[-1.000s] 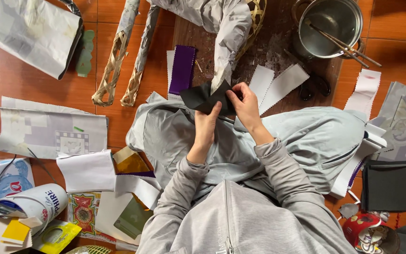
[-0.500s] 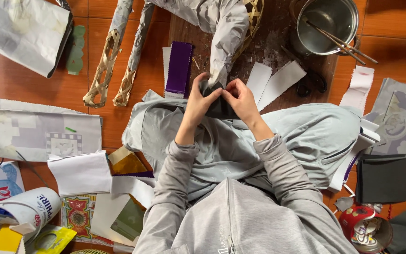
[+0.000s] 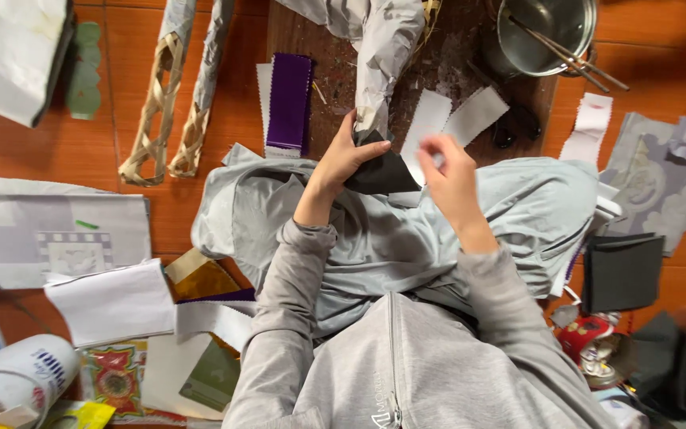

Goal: Wrapping animal-shaped craft frames with paper and fabric strips using adhesive.

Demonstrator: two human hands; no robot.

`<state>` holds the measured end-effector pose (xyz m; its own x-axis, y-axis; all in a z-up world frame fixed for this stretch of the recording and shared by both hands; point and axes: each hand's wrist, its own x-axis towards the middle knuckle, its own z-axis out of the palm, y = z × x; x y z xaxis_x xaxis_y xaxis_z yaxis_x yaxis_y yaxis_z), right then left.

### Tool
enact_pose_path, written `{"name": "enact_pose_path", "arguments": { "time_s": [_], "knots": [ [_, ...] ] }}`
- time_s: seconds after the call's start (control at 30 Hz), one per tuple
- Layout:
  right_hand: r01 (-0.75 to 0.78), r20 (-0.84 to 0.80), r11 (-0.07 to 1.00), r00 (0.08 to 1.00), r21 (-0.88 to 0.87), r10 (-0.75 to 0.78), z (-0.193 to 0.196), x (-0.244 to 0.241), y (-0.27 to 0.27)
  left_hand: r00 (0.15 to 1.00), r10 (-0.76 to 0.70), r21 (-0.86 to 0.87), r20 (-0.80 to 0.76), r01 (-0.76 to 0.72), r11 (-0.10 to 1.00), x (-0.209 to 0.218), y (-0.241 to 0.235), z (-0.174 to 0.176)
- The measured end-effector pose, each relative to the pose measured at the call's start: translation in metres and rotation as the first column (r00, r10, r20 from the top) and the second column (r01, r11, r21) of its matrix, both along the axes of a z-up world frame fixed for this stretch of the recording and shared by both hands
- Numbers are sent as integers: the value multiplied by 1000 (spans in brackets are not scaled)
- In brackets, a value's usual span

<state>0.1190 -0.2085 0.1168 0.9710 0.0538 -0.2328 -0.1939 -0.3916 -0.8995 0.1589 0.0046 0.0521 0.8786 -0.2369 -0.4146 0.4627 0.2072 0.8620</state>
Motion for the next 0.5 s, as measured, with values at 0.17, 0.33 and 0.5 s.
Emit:
{"name": "enact_pose_path", "arguments": {
  "time_s": [0.17, 0.33, 0.5],
  "knots": [
    [-353, -567, 935, 765, 28, 306, -24, -47, -20, 998, 46, -29, -53, -47, 998, -2, -8, 14],
    [-325, -517, 870, 706, 370, 484, -82, -72, 33, 998, 53, -17, -46, -54, 998, -2, -8, 10],
    [235, -491, 559, 790, 795, 367, -88, -54, 66, 995, 22, 23, -101, -20, 1000, -2, -5, 27]
  ]
}}
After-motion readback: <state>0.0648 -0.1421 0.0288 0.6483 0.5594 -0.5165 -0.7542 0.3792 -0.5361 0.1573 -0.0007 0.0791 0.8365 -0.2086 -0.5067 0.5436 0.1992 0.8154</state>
